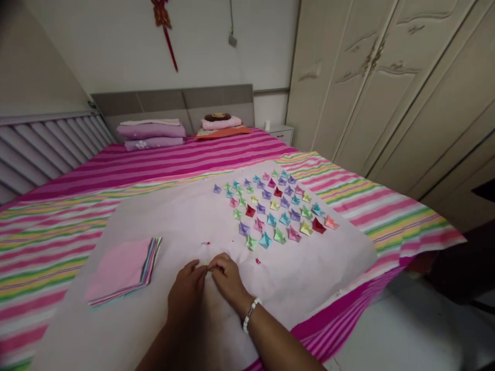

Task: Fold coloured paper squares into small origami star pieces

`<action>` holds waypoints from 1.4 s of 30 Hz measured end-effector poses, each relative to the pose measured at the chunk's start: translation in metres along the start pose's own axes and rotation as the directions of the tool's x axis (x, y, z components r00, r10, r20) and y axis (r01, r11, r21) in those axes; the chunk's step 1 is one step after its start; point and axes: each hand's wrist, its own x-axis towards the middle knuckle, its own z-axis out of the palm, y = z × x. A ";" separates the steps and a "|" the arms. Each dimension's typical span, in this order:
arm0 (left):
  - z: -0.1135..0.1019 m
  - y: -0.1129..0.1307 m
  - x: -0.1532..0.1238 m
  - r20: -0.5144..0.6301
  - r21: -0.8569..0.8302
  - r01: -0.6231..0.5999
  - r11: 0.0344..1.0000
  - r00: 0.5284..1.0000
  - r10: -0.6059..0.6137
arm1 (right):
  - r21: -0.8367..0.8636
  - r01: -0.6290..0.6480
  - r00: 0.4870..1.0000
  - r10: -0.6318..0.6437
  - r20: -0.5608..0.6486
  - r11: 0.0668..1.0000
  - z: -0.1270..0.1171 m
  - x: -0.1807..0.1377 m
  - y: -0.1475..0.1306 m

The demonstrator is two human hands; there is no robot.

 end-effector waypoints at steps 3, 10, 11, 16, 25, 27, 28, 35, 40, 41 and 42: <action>-0.002 -0.003 0.003 0.000 -0.051 -0.014 0.999 1.000 0.014 | -0.029 0.017 1.000 -0.017 -0.005 0.999 0.001 0.001 -0.003; -0.006 -0.018 0.012 -0.055 -0.298 -0.163 0.941 0.987 0.153 | -0.261 0.133 0.984 -0.096 0.152 0.956 -0.004 -0.003 -0.023; -0.006 -0.020 0.012 -0.058 -0.328 -0.177 0.928 0.984 0.168 | -0.295 0.161 0.977 -0.110 0.180 0.942 -0.005 -0.005 -0.026; -0.004 -0.028 0.018 -0.020 -0.403 -0.203 0.892 0.977 0.214 | -0.475 0.292 0.938 -0.151 0.313 0.830 -0.008 -0.010 -0.033; -0.005 -0.020 0.005 -0.097 -0.336 -0.179 0.925 0.983 0.155 | -0.467 0.270 0.943 -0.133 0.304 0.842 -0.009 -0.011 -0.028; -0.007 -0.015 0.000 -0.113 -0.328 -0.171 0.929 0.984 0.141 | -0.443 0.246 0.945 -0.112 0.306 0.862 -0.011 -0.012 -0.027; -0.008 -0.013 -0.001 -0.103 -0.335 -0.160 0.929 0.986 0.132 | -0.432 0.236 0.946 -0.104 0.308 0.871 -0.012 -0.012 -0.026; -0.002 -0.007 -0.002 -0.067 -0.388 -0.111 0.915 0.993 0.093 | -0.396 0.208 0.942 -0.074 0.327 0.894 -0.015 -0.009 -0.026; -0.002 -0.003 -0.002 -0.049 -0.411 -0.122 0.903 0.993 0.111 | -0.414 0.195 0.938 -0.045 0.345 0.889 -0.018 -0.007 -0.024; -0.002 -0.003 -0.002 -0.045 -0.413 -0.123 0.902 0.992 0.115 | -0.422 0.194 0.936 -0.039 0.349 0.886 -0.018 -0.006 -0.024; -0.003 -0.003 -0.002 -0.042 -0.413 -0.124 0.902 0.992 0.118 | -0.432 0.195 0.935 -0.034 0.354 0.881 -0.018 -0.005 -0.023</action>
